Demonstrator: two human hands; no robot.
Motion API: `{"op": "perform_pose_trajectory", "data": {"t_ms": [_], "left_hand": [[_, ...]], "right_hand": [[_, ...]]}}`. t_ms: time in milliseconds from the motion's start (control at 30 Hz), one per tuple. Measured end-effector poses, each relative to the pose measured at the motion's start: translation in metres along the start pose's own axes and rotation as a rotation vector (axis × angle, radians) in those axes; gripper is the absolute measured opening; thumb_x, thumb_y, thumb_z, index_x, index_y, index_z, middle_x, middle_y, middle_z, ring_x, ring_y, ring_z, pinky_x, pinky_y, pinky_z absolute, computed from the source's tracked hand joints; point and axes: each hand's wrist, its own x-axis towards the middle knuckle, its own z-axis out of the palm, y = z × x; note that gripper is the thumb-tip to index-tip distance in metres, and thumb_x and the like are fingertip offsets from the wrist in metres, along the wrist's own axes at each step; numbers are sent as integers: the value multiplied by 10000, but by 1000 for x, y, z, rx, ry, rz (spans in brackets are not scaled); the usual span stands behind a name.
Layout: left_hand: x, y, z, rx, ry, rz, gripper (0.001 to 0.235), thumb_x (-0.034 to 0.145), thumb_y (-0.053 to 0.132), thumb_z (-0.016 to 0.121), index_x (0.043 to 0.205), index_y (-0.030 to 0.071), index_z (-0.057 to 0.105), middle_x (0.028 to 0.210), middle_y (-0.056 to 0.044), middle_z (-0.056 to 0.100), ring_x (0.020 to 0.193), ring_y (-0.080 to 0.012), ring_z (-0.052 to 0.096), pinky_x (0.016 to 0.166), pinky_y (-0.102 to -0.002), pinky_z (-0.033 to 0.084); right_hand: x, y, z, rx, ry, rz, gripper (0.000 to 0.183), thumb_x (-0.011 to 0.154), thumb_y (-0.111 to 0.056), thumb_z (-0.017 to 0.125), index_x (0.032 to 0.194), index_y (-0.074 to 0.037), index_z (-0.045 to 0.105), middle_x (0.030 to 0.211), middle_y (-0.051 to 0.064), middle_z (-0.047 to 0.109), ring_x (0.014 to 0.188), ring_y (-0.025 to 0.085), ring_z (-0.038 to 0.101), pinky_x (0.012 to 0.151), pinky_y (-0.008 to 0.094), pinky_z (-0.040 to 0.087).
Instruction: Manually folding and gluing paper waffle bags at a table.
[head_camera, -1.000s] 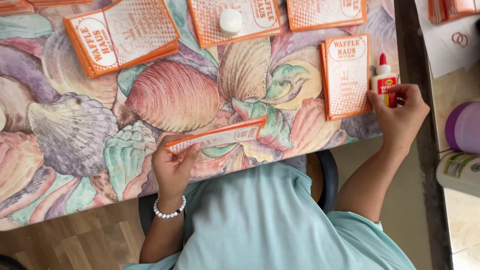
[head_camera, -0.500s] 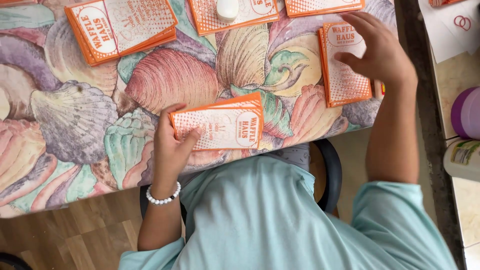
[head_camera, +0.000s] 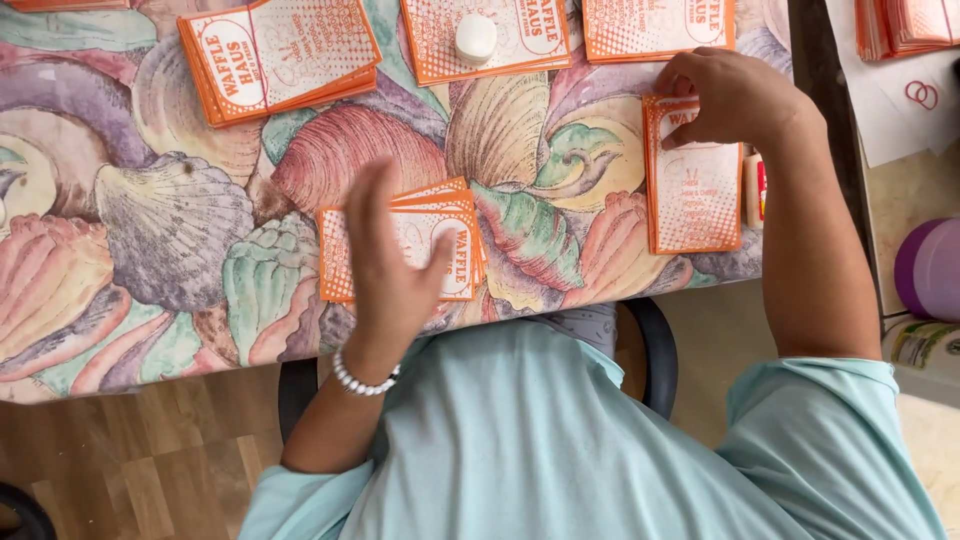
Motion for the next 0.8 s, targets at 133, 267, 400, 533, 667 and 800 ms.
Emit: {"op": "perform_pose_trajectory", "data": {"t_ms": [133, 267, 400, 533, 667, 800], "left_hand": [[37, 23, 42, -143, -193, 101, 641, 972, 125, 770, 1488, 0, 411, 1485, -209, 474, 1433, -374, 468, 1246, -484, 408], [119, 24, 132, -72, -309, 86, 678, 930, 139, 793, 1474, -8, 417, 1482, -180, 520, 1387, -301, 515, 1197, -393, 467], [191, 10, 210, 362, -522, 236, 1141, 736, 404, 1002, 1555, 63, 283, 1571, -239, 347, 1438, -387, 409, 1186, -461, 395], [220, -10, 247, 479, -633, 404, 1082, 605, 462, 999, 1415, 55, 407, 1457, -211, 451, 1355, -402, 407, 1110, -579, 380], [228, -13, 249, 374, -688, 386, 1018, 637, 405, 995, 1396, 34, 427, 1431, -186, 483, 1343, -370, 425, 1143, -500, 393], [236, -3, 248, 417, -830, 276, 1221, 691, 452, 969, 1577, 58, 227, 1506, -212, 439, 1430, -404, 346, 1191, -550, 299]], "right_hand": [[2, 26, 4, 144, 261, -147, 394, 843, -138, 851, 1214, -86, 729, 1081, 144, 690, 972, 303, 642, 818, 445, 502], [39, 75, 22, 204, 741, -157, 281, 1073, -175, 915, 1142, -17, 693, 978, 109, 699, 801, 225, 649, 700, 401, 504], [48, 69, 19, 297, 652, 153, 491, 905, -354, 937, 1201, -45, 695, 1042, 141, 712, 797, 279, 663, 662, 460, 519], [7, 51, 19, 393, 582, 194, 811, 809, -238, 886, 1479, 22, 511, 1269, 221, 611, 1011, 319, 634, 817, 466, 521], [-43, 10, 0, 161, 465, -2, 777, 759, -338, 910, 1407, -30, 610, 1444, 142, 564, 1207, 362, 597, 984, 524, 494], [-41, 12, 6, 136, 139, 72, 1071, 655, -463, 911, 1557, -121, 445, 1525, 111, 503, 1297, 356, 542, 988, 544, 462]]}}
